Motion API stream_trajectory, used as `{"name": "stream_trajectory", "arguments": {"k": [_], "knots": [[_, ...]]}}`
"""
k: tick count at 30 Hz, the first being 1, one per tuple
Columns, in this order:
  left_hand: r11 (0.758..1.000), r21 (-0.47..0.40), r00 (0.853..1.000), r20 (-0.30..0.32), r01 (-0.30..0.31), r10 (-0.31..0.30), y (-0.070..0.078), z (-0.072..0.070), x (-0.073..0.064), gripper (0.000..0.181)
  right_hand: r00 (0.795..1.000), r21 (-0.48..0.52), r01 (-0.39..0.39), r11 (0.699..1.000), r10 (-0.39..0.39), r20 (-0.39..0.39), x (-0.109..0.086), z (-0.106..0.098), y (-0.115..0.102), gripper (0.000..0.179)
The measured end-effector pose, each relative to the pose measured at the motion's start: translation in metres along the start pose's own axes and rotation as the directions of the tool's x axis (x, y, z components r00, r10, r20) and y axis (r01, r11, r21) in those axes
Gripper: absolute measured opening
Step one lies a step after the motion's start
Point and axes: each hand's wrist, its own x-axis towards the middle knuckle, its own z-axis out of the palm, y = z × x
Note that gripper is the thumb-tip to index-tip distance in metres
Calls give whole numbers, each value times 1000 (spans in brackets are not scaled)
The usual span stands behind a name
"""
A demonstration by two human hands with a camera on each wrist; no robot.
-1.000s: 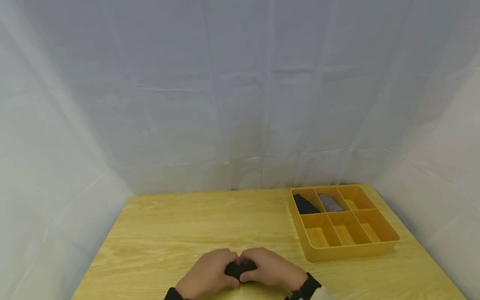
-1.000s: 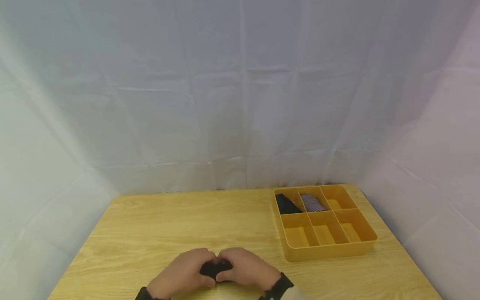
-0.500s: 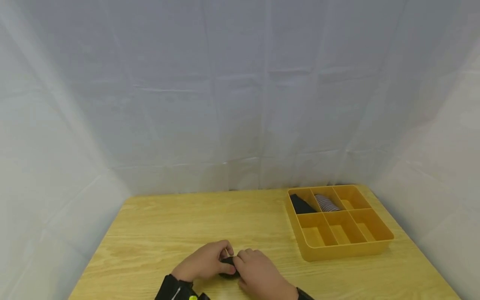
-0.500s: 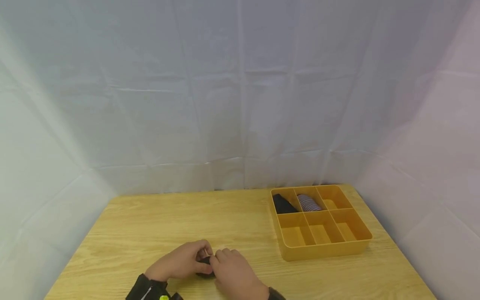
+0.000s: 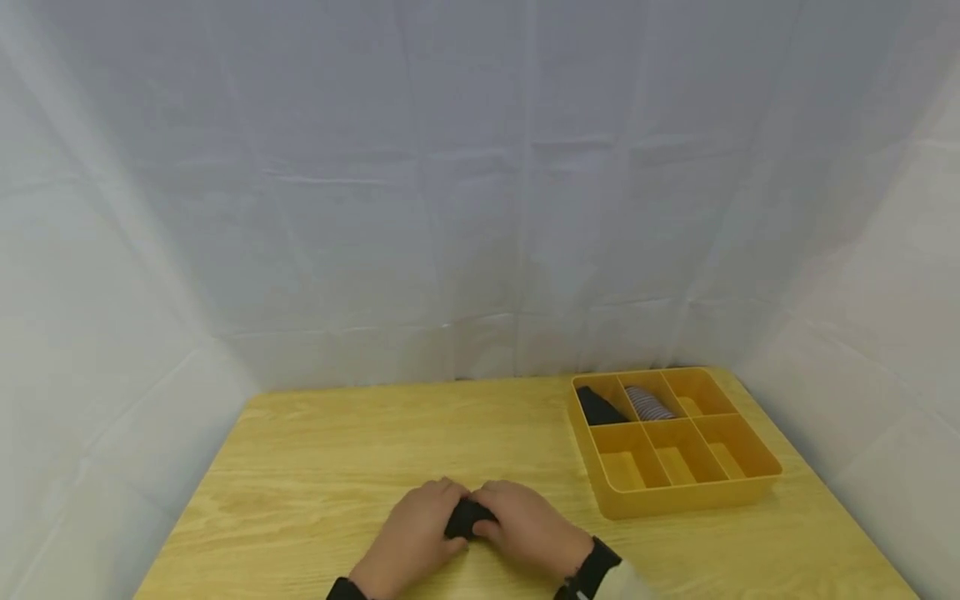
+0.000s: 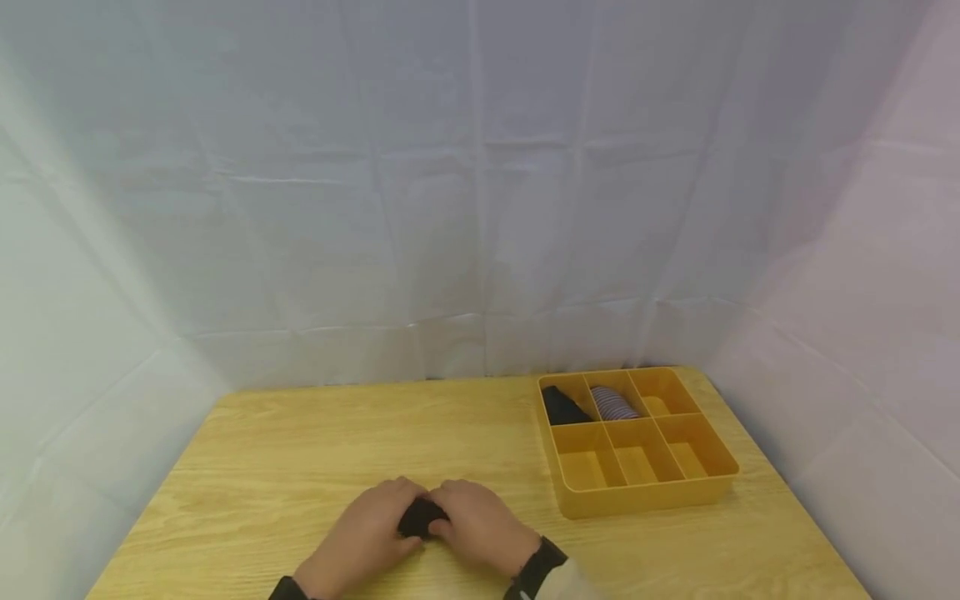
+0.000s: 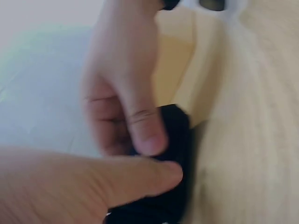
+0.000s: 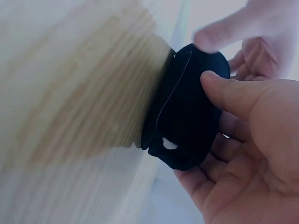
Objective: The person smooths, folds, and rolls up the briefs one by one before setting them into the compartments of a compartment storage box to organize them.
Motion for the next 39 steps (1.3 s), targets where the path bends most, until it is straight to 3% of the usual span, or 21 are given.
{"name": "stream_trajectory", "arguments": {"k": [3, 7, 10, 14, 17, 21, 25, 29, 32, 36, 39], "knots": [[998, 65, 1000, -23, 11, -9, 3, 4, 1, 49, 1000, -6, -25, 1000, 25, 5, 3, -1, -3, 21], [996, 88, 999, -48, 17, -13, 3, 8, 2, 40, 999, -184, -18, 983, 10, -45, 3, 1, -14, 20], [999, 34, 999, -39, 19, -18, 0, 10, 3, 34, 997, -336, -28, 942, 2, -77, 2, 3, -22, 25], [998, -60, 1000, -11, 20, -20, -6, 12, 8, 29, 997, -428, -48, 903, 21, -68, 3, 5, -25, 26], [996, -94, 1000, 4, 5, -4, -9, 12, 10, 29, 999, -458, -36, 888, 22, -36, 5, 6, -24, 26], [987, -158, 999, 44, 1, 6, -14, 10, 15, 30, 1000, -437, -17, 899, 18, -2, 9, 1, -17, 27], [972, -235, 998, 59, 10, 4, -17, -1, 34, 40, 998, -416, -38, 909, 13, -62, 13, -15, -4, 30], [939, -345, 1000, -6, 12, -15, -13, -12, 59, 66, 982, -398, -88, 913, 12, -190, 16, -42, 14, 33], [892, -452, 996, -74, 17, -56, -7, -16, 78, 81, 959, -326, -170, 930, 80, -271, 15, -67, 31, 32], [824, -567, 985, -148, -8, -92, 3, -19, 100, 86, 913, -205, -299, 932, 217, -346, 10, -100, 58, 27], [790, -612, 982, -167, -34, -86, 11, -19, 113, 85, 871, -145, -376, 915, 297, -391, 1, -121, 82, 26]]}}
